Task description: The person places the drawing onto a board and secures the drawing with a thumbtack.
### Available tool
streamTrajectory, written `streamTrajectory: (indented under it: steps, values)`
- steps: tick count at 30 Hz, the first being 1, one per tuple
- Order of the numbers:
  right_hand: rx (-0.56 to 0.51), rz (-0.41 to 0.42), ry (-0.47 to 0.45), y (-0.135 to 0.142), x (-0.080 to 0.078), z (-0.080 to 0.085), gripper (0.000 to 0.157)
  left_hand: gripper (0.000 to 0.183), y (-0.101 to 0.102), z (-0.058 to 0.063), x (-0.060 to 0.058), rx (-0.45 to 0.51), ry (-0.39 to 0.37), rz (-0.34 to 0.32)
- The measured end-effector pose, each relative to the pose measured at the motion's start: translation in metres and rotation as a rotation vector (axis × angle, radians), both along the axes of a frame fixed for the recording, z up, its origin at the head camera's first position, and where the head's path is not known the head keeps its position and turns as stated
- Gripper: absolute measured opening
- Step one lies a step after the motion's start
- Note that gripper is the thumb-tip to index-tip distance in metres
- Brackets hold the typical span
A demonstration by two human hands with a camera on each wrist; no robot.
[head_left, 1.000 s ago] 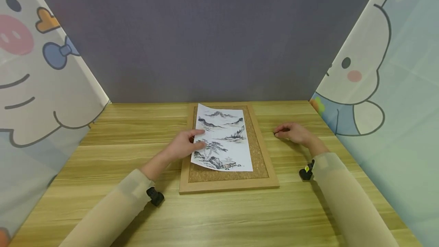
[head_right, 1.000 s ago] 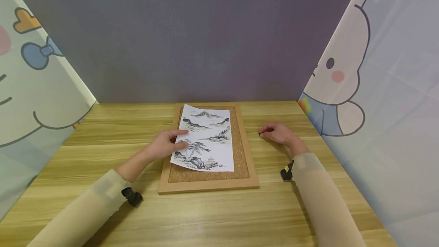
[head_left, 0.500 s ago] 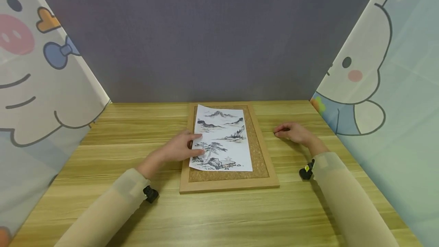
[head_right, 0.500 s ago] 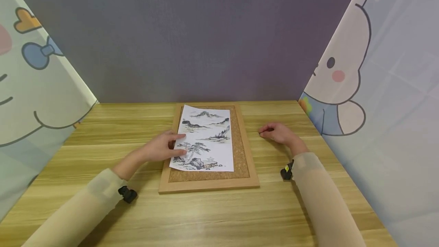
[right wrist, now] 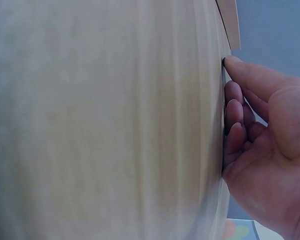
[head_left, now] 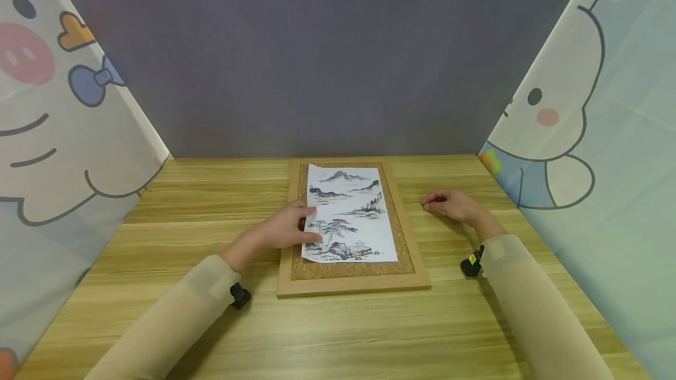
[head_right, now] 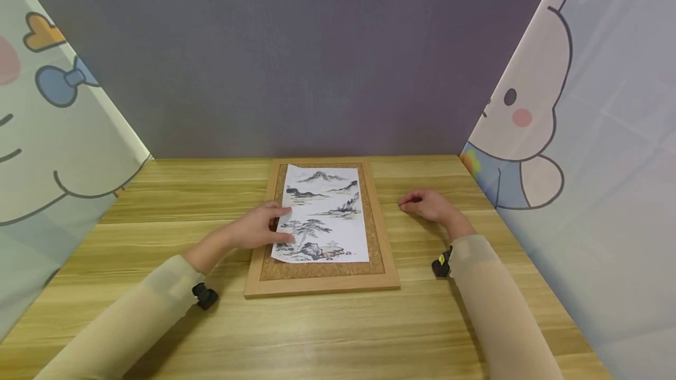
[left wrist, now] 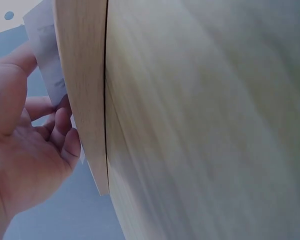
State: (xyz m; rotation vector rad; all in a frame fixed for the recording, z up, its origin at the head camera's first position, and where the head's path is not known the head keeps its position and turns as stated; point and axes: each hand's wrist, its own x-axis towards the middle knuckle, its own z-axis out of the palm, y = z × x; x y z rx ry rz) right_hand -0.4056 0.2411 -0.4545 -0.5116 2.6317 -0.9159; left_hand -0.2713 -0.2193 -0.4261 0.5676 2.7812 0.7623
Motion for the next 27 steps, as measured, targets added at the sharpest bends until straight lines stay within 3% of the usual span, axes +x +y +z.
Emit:
streamTrajectory:
  steps: [16,27]
  values:
    - [-0.011,0.000,-0.009,-0.005,0.002,0.004,0.035,0.095,0.005,0.000,0.002,0.018,-0.026,0.025]
    - [0.000,-0.016,-0.002,-0.006,0.004,0.003,0.035,0.097,0.012,0.000,0.002,0.028,-0.050,0.084]
